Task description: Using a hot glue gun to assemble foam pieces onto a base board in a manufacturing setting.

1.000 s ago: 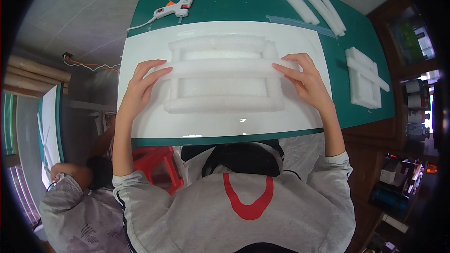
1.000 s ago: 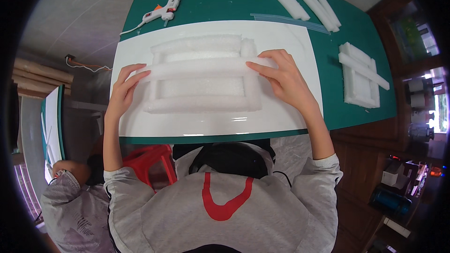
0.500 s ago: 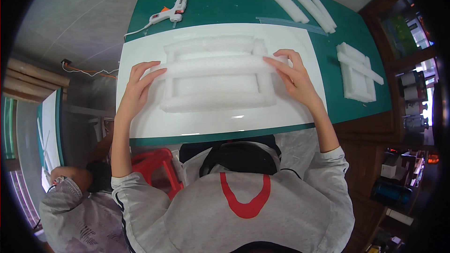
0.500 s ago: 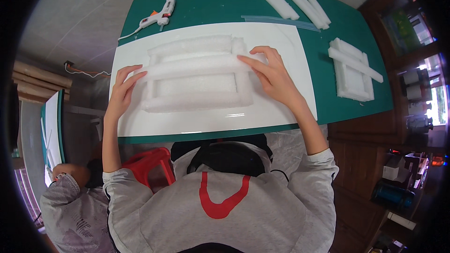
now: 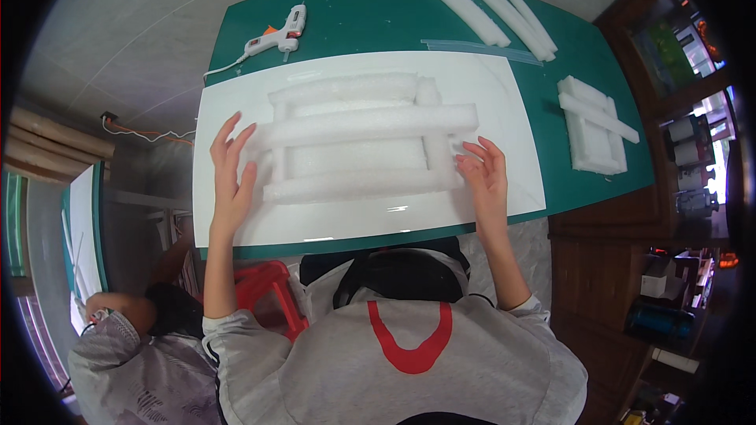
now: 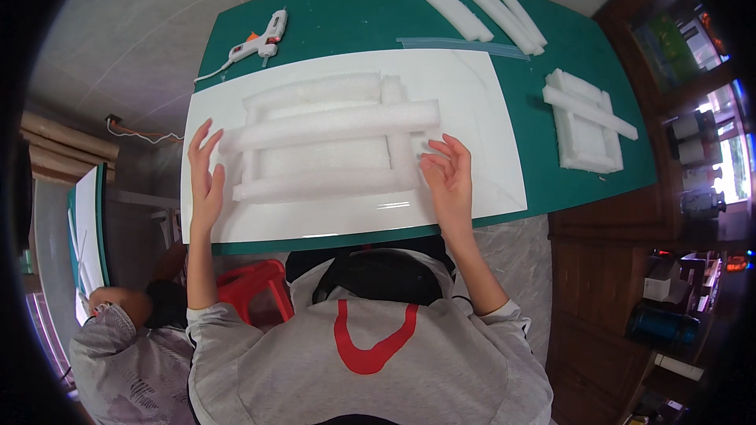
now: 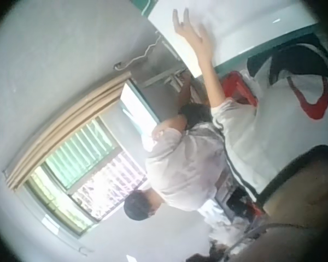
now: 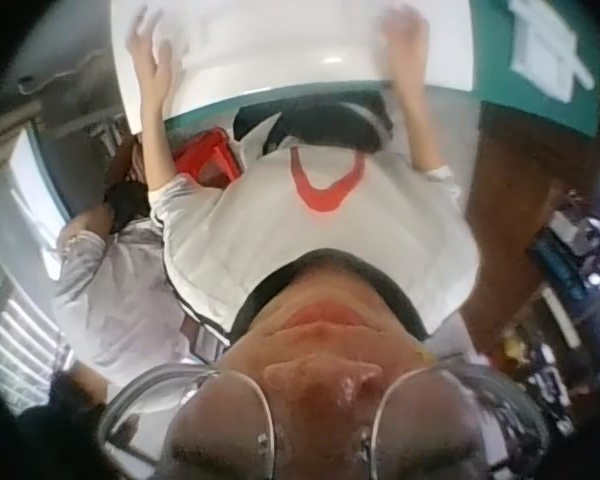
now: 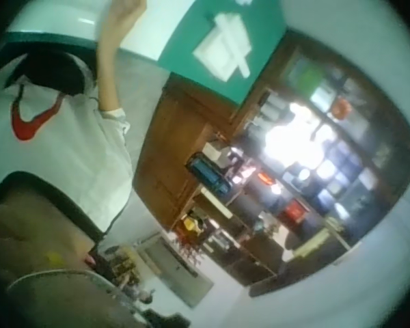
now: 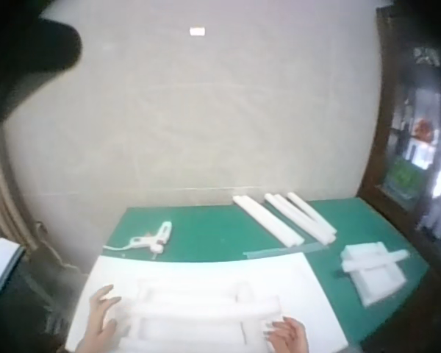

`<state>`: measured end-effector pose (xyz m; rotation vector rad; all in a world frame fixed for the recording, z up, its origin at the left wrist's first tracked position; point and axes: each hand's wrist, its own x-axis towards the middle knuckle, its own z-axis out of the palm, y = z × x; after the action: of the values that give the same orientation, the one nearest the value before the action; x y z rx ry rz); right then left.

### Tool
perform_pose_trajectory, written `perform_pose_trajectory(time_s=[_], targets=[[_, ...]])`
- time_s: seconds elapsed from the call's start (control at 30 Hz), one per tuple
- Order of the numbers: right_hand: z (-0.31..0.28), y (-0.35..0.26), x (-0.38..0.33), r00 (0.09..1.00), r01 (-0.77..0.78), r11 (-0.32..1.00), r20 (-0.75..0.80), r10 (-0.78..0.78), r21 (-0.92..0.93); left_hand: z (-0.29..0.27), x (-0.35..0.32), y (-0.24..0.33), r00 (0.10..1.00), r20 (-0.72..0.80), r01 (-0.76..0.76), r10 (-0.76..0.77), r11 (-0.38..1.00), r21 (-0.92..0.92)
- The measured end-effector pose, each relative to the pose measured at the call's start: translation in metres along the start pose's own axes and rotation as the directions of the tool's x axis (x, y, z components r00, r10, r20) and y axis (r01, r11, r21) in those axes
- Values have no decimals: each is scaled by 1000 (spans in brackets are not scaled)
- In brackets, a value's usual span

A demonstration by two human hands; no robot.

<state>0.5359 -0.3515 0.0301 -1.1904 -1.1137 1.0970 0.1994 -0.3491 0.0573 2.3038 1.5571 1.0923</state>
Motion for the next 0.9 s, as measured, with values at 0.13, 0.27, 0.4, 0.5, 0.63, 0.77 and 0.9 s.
perform_pose_trajectory(time_s=[0.13,0.27,0.4,0.5,0.63,0.77,0.9], targets=[[6,-1,-2,995,-83,996,-44,85,37,21,-28,5,902,-229,242,-366,868,-434],[9,-5,-9,996,-89,996,5,89,-1,38,-51,20,821,-19,401,-571,600,-692],[14,-6,-12,998,-68,993,13,67,93,40,-50,28,805,102,491,-585,559,-668],[18,-6,-13,1000,-16,998,-4,16,60,41,-47,35,771,108,521,-628,524,-674],[16,-2,-11,999,36,999,21,-35,-37,42,-49,30,761,110,526,-639,509,-681],[16,-7,-8,999,40,999,11,-40,-15,37,-45,29,782,80,521,-618,578,-628],[11,-9,3,996,39,999,76,-39,-1,26,-33,30,773,100,547,-627,578,-605]])
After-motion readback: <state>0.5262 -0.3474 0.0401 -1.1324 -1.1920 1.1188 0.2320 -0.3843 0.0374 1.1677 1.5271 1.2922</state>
